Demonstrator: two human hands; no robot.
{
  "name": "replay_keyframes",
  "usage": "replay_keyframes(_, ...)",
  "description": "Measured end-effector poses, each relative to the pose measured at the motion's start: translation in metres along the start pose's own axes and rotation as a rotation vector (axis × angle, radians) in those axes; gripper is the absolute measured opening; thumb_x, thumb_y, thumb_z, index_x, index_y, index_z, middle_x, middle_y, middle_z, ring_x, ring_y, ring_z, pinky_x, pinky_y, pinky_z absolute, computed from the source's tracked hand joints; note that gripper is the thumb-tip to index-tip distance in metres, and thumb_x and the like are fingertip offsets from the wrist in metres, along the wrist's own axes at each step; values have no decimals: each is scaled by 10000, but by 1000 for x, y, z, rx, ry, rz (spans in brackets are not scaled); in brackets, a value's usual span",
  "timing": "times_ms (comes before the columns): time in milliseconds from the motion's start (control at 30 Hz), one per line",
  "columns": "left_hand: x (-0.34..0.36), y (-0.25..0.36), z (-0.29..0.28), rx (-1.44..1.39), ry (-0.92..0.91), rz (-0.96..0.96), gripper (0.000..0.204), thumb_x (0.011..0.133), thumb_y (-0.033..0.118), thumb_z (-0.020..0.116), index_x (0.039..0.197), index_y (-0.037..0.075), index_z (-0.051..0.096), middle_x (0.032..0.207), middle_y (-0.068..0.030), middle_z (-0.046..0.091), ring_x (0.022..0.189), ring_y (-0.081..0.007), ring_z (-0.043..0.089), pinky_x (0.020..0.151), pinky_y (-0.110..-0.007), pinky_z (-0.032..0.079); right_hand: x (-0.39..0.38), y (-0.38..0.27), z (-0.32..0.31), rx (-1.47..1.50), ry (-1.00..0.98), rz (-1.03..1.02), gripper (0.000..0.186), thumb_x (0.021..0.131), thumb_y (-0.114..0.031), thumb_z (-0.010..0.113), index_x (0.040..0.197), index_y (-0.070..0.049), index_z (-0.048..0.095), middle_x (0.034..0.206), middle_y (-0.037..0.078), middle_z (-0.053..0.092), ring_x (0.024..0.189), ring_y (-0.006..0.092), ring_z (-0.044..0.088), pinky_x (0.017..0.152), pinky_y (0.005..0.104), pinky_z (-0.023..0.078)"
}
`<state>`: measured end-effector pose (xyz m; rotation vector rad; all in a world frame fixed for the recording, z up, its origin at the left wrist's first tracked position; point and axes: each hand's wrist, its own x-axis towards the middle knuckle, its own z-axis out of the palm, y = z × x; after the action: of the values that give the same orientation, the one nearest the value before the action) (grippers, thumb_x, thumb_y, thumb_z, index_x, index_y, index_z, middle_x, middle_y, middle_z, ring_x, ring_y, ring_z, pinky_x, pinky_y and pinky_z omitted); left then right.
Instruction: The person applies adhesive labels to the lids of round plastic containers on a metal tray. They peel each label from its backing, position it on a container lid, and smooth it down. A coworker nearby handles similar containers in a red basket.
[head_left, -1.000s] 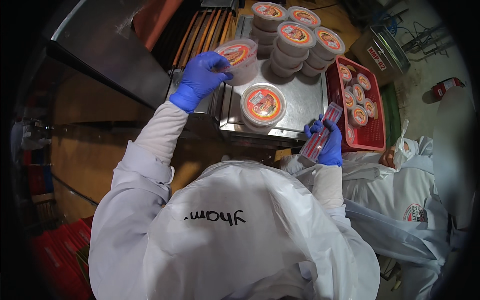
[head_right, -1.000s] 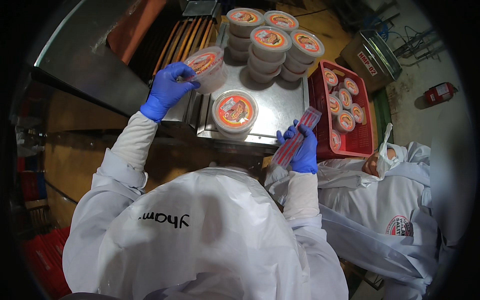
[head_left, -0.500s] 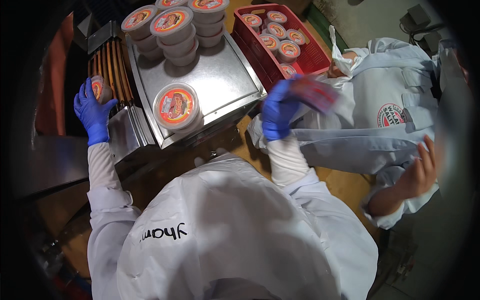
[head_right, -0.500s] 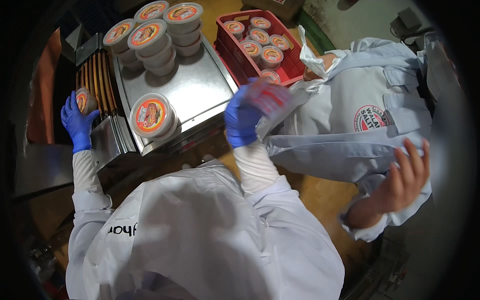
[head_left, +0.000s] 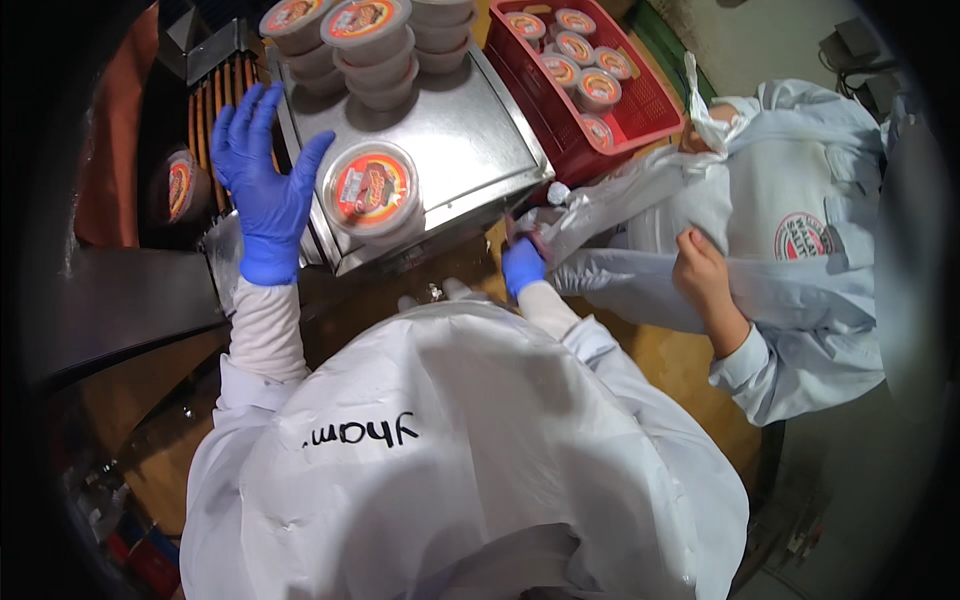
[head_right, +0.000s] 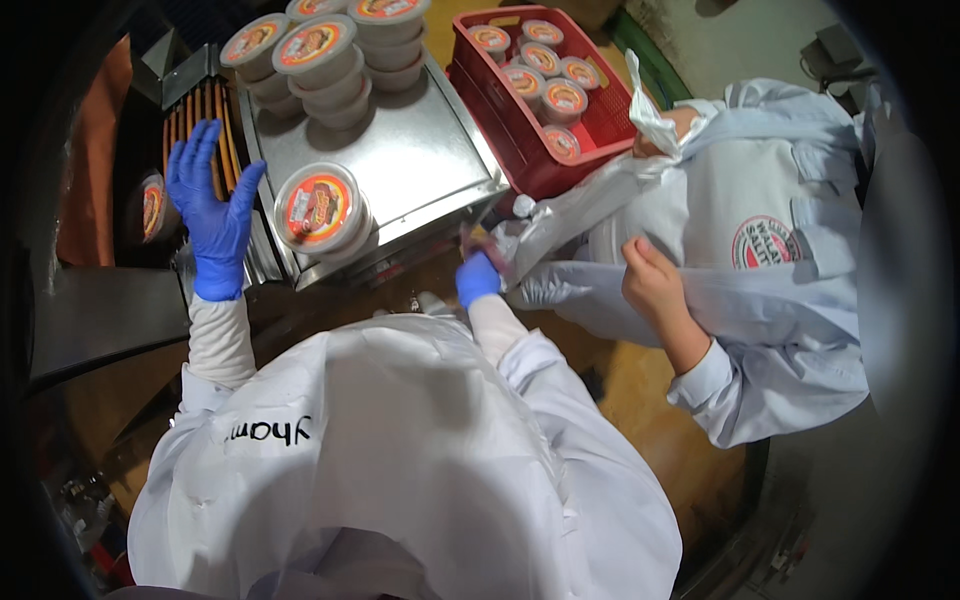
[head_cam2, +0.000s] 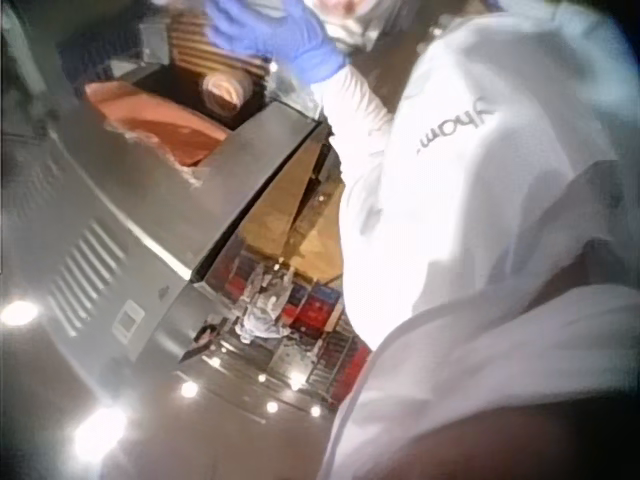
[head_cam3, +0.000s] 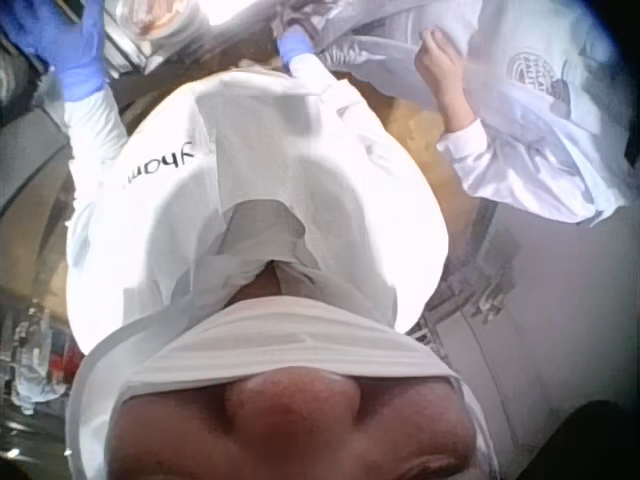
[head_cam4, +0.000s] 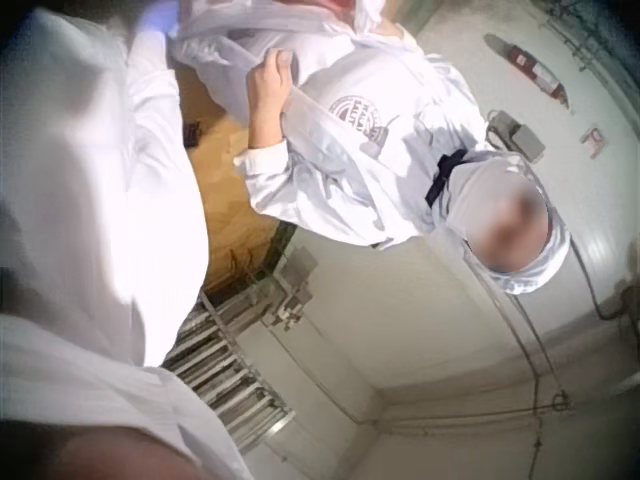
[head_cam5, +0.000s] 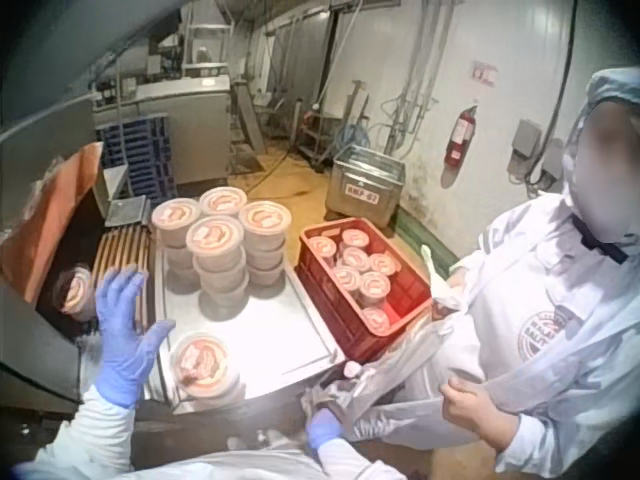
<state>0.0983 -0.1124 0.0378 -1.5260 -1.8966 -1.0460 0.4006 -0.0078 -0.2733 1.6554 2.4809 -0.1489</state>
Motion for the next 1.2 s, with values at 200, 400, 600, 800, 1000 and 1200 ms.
replay_keyframes(200,-35,-19,-4,-36,7,-226,500,738,281,708,1190,141,543,1251,-70,486,1207,-291,341,1010,-402,264,-26,-13,-248,1876,688,-148,287,866,-71,461,1128,46,453,926,219,598,867,294,603,797,396,455)
replay_keyframes(400,-27,-14,0,-53,-38,-186,467,798,353,633,1195,125,541,1245,-110,482,1205,-298,345,1015,-408,255,-4,21,-15,591,29,-192,370,879,-129,456,1231,-16,441,1094,140,600,1017,286,573,890,368,428)
replay_keyframes(600,-41,-8,-3,-114,-17,-281,448,827,345,592,1208,117,531,1269,-122,463,1218,-312,336,1020,-404,248,6,-3,-178,970,615,-162,400,814,-106,517,1198,-32,433,898,153,567,768,326,544,754,352,464)
replay_keyframes(800,-29,28,14,-31,-283,-176,629,802,543,522,1306,176,440,1406,-95,310,1301,-357,221,1027,-542,144,-2,28,-51,927,-375,97,286,838,-194,575,1084,-62,512,791,69,567,662,205,541,587,295,432)
replay_keyframes(1000,-61,41,65,303,-673,-138,771,750,660,484,1387,279,276,1470,-50,178,1341,-370,123,958,-693,54,-4,24,-179,2241,-1144,-23,302,915,-321,480,1077,-66,474,672,-26,368,531,69,317,489,210,280)
replay_keyframes(1200,-14,75,52,-7,-651,-64,1020,624,703,562,1395,122,236,1455,-136,180,1344,-375,108,1038,-585,94,12,12,-250,1585,-804,-404,354,906,-280,515,1158,-35,475,815,19,507,641,147,479,574,265,410)
